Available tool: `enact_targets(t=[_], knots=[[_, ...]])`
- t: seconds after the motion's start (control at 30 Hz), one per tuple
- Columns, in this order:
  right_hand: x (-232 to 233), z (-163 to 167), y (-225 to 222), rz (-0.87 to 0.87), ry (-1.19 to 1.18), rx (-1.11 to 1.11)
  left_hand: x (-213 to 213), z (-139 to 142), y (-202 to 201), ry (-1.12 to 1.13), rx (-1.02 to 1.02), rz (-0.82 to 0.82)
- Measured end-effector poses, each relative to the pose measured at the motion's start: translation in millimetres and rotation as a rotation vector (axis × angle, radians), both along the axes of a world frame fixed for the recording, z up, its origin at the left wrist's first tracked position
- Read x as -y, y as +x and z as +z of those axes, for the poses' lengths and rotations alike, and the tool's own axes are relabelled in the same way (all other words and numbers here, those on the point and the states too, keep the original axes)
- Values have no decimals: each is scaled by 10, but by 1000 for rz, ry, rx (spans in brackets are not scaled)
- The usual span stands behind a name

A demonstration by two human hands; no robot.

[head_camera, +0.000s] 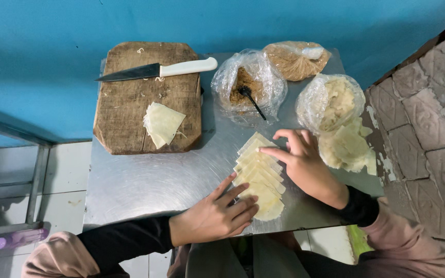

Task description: The person picks up thin square pastry wrappers one at a time and arranges them in an overlapping fan-shaped stack on a metal table. After building the stack, the person uses a spoon to scoop brown filling from a plastic-covered bowl and spoons it onto the arranged wrappers.

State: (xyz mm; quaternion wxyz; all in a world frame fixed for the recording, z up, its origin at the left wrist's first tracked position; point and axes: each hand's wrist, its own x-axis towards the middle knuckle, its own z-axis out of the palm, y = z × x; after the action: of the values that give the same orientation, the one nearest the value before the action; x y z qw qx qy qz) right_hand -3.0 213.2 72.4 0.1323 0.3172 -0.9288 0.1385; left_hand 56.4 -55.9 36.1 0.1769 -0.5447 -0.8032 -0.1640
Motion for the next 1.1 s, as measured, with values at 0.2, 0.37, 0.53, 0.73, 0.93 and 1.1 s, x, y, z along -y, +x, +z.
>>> enact_targets(t=[0.2,0.37,0.53,0.73,0.93,1.1], knots=[[-27,-18,-4,-54,131,-98,-3,-3,8,-1,14,-1],[-31,-64,-5,20,123,-94,-5,-20,4,3,13,-2],[-34,-127,-1,27,184,-150,0,-21,-2,-8,6,-6],[-101,-187,12,-2,351,-275,6,1,-2,-16,4,-3],[-166,-276,50,7,462,-393,4,5,-3,-7,-1,1],[-218,-344,40,-28,593,-511,5,-7,6,-4,-6,2]])
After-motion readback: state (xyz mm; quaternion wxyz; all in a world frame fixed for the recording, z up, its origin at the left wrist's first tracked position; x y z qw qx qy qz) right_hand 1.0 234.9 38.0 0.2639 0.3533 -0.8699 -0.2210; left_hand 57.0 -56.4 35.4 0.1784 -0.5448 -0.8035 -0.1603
